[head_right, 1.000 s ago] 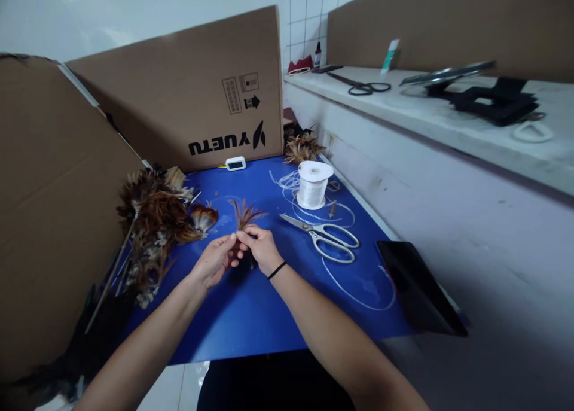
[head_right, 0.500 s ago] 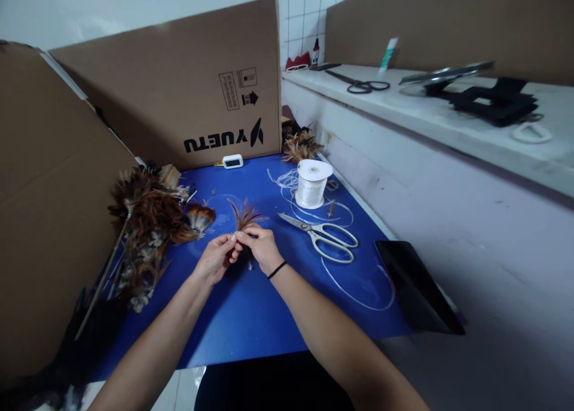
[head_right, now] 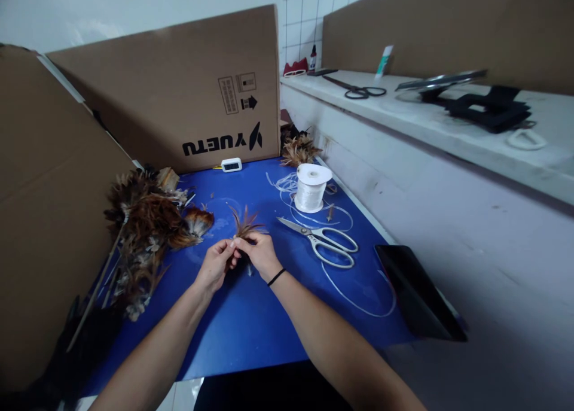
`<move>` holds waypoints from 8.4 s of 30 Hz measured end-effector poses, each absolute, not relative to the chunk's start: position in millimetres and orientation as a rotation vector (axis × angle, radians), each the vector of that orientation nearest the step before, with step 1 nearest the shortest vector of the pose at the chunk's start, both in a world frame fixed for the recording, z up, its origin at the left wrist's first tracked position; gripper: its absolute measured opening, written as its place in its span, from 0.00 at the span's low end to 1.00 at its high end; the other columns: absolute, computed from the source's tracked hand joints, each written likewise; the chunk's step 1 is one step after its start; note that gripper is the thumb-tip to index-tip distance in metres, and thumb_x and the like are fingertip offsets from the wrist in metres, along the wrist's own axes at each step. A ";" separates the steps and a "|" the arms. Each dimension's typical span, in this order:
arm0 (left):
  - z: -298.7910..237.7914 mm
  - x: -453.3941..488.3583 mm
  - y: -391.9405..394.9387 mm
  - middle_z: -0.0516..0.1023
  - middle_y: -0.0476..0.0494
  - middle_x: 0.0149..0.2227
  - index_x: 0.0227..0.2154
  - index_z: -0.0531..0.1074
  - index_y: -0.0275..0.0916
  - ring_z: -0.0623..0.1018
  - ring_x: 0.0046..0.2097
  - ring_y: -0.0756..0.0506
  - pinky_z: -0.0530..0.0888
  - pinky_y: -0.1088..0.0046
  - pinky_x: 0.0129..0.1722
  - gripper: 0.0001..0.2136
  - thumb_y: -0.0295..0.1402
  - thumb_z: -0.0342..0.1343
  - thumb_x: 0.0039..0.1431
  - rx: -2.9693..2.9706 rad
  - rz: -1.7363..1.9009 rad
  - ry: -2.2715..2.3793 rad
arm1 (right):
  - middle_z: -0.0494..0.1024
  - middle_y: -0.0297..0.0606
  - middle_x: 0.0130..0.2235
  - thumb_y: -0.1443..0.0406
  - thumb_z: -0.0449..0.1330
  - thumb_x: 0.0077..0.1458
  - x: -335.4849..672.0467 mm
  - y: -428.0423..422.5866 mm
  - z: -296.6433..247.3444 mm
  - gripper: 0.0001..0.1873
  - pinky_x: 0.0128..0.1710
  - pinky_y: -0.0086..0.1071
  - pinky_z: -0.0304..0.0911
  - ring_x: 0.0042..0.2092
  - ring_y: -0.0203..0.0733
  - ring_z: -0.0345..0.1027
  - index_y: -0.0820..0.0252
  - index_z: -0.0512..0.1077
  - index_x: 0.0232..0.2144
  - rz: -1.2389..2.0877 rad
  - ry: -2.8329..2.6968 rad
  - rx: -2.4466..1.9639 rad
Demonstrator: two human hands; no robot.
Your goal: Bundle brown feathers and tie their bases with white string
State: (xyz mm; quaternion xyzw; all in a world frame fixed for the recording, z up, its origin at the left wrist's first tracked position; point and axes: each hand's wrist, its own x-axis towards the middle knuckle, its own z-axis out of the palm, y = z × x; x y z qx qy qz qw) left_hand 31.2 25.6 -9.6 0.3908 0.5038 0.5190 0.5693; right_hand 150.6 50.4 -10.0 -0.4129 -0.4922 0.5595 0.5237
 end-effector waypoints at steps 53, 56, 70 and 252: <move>-6.3 12.1 29.2 0.68 0.52 0.19 0.25 0.68 0.34 0.63 0.18 0.57 0.54 0.81 0.17 0.12 0.39 0.59 0.49 0.901 1.536 1.054 | 0.76 0.40 0.33 0.54 0.58 0.49 164.4 36.7 2.5 0.14 0.32 0.33 0.58 0.34 0.44 0.71 0.59 0.70 0.28 0.538 -2.169 -1.547; -8.0 10.5 31.0 0.68 0.52 0.19 0.26 0.68 0.34 0.63 0.18 0.57 0.54 0.81 0.17 0.11 0.38 0.59 0.49 0.894 1.555 1.063 | 0.76 0.41 0.35 0.57 0.59 0.50 160.3 28.5 4.6 0.11 0.32 0.33 0.58 0.36 0.46 0.72 0.59 0.70 0.29 0.438 -2.323 -1.593; -14.9 8.4 35.5 0.67 0.52 0.20 0.26 0.68 0.34 0.63 0.18 0.57 0.55 0.81 0.17 0.13 0.40 0.60 0.47 0.862 1.565 1.078 | 0.77 0.46 0.36 0.66 0.48 0.59 153.8 21.3 10.0 0.12 0.33 0.33 0.58 0.37 0.46 0.73 0.62 0.71 0.35 0.395 -2.490 -1.595; -16.4 9.7 34.6 0.74 0.48 0.24 0.26 0.71 0.34 0.66 0.20 0.56 0.63 0.80 0.21 0.10 0.37 0.62 0.46 0.881 1.412 1.136 | 0.76 0.40 0.30 0.76 0.54 0.48 320.6 104.4 12.2 0.09 0.32 0.25 0.56 0.32 0.36 0.68 0.63 0.72 0.23 0.341 -2.181 -1.727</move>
